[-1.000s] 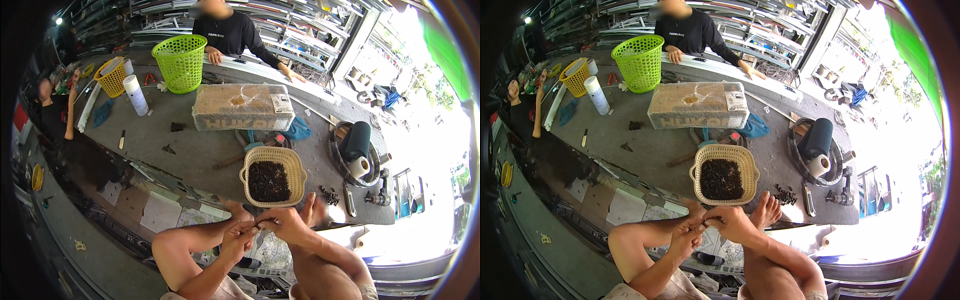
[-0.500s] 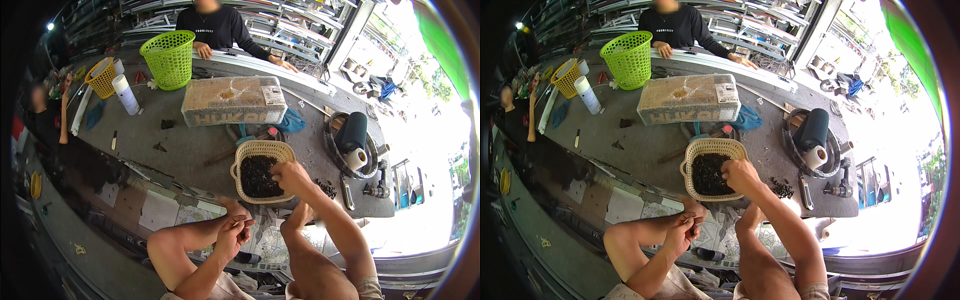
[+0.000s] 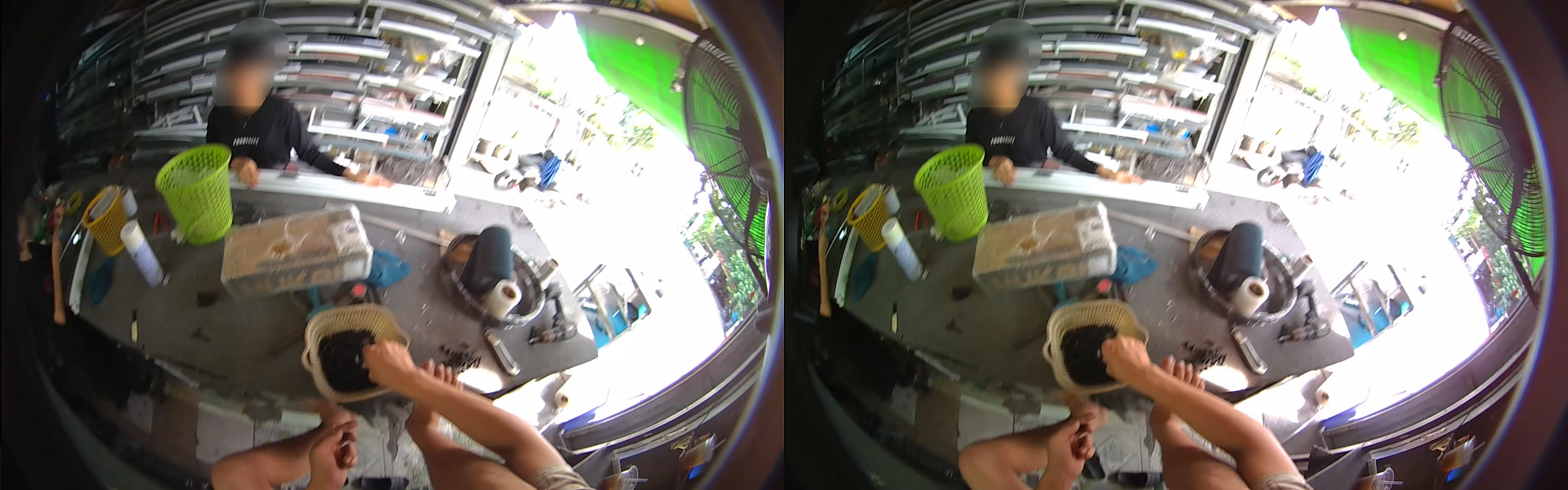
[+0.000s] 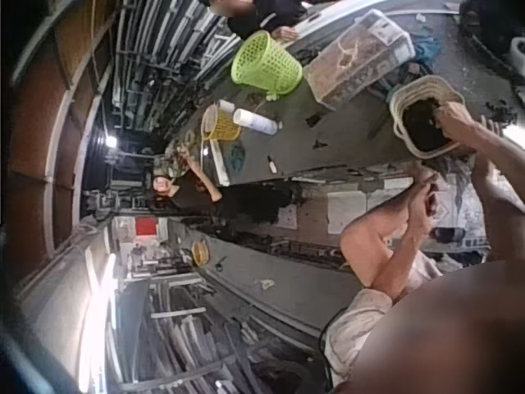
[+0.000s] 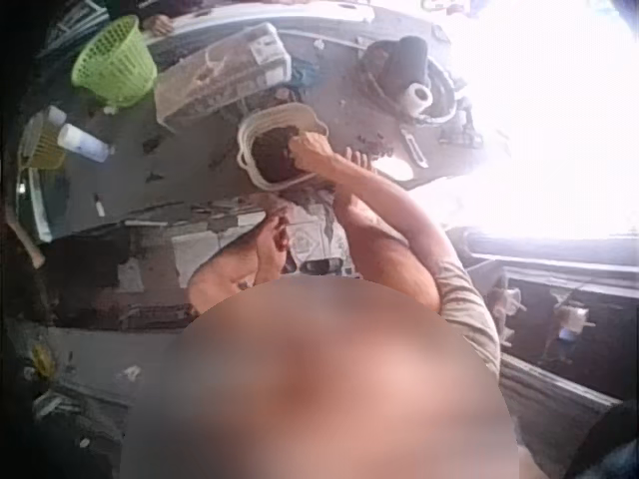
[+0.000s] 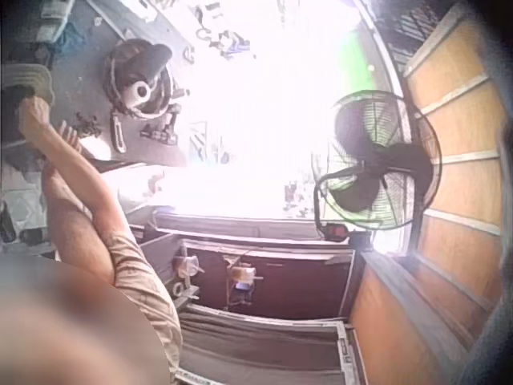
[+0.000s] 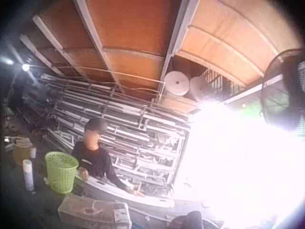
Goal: The person sits at a workbench and repeatedly picks small black plastic components from a basket, threading them onto a metal rod held in the left hand. The person occasionally uses a utility knife to trim or adjust the components on the rod.
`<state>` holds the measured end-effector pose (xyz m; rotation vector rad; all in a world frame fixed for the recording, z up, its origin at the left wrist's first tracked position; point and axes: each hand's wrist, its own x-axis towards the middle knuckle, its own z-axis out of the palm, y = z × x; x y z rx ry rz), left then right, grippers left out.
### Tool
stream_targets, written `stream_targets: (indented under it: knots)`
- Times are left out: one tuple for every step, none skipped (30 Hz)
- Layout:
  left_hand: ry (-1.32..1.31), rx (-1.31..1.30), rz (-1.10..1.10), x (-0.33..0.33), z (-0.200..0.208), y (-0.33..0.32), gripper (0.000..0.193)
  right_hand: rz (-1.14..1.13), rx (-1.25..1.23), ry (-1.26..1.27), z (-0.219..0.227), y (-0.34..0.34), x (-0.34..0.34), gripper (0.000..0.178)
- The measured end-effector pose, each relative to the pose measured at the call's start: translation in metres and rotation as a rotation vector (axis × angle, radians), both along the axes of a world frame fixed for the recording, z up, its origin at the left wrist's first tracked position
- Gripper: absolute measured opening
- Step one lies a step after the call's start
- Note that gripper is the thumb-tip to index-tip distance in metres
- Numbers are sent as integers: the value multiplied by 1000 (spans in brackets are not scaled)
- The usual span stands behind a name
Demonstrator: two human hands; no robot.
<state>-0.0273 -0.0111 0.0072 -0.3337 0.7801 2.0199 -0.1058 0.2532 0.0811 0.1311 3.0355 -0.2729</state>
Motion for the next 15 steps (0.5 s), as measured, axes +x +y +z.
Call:
stream_targets:
  knots:
    - [105, 32, -26, -2, 2, 2, 39, 12, -19, 23, 7, 1, 4, 18]
    - [-52, -117, 65, 6, 4, 3, 20, -4, -89, 72, 13, 1, 8, 17]
    - [51, -124, 77, 5, 5, 4, 22, -26, -145, 106, 19, 1, 11, 16]
    - [146, -134, 92, 7, 6, 6, 23, -49, -199, 120, 24, 1, 14, 15]
    - [162, -146, 69, 6, 4, 9, 25, -52, -253, 163, 27, 1, 15, 15]
    - [171, -164, 46, 6, 4, 9, 27, -58, -307, 185, 30, -1, 17, 14]
    - [180, -189, 23, 7, 3, 7, 29, -66, -365, 199, 32, -3, 20, 14]
    - [189, -170, 27, 8, 3, 7, 28, -54, -433, 231, 34, -6, 23, 14]
    - [199, -155, 30, 9, 3, 5, 27, -44, -501, 256, 34, -12, 31, 15]
    - [217, -140, 26, 9, 4, 3, 26, -17, -581, 320, 35, -16, 36, 16]
    - [213, -150, 83, 8, 7, 4, 25, 56, -539, 341, 35, -24, 40, 14]
    - [208, -166, 132, 11, 10, 4, 24, 191, -557, 353, 34, -30, 48, 15]
    - [202, -185, 176, 11, 14, 4, 23, 172, -643, 323, 31, -40, 55, 15]
    - [226, -195, 184, 10, 18, 6, 24, 185, -735, 310, 29, -47, 62, 15]
    - [247, -203, 194, 10, 22, 7, 24, 140, -771, 246, 26, -54, 69, 16]
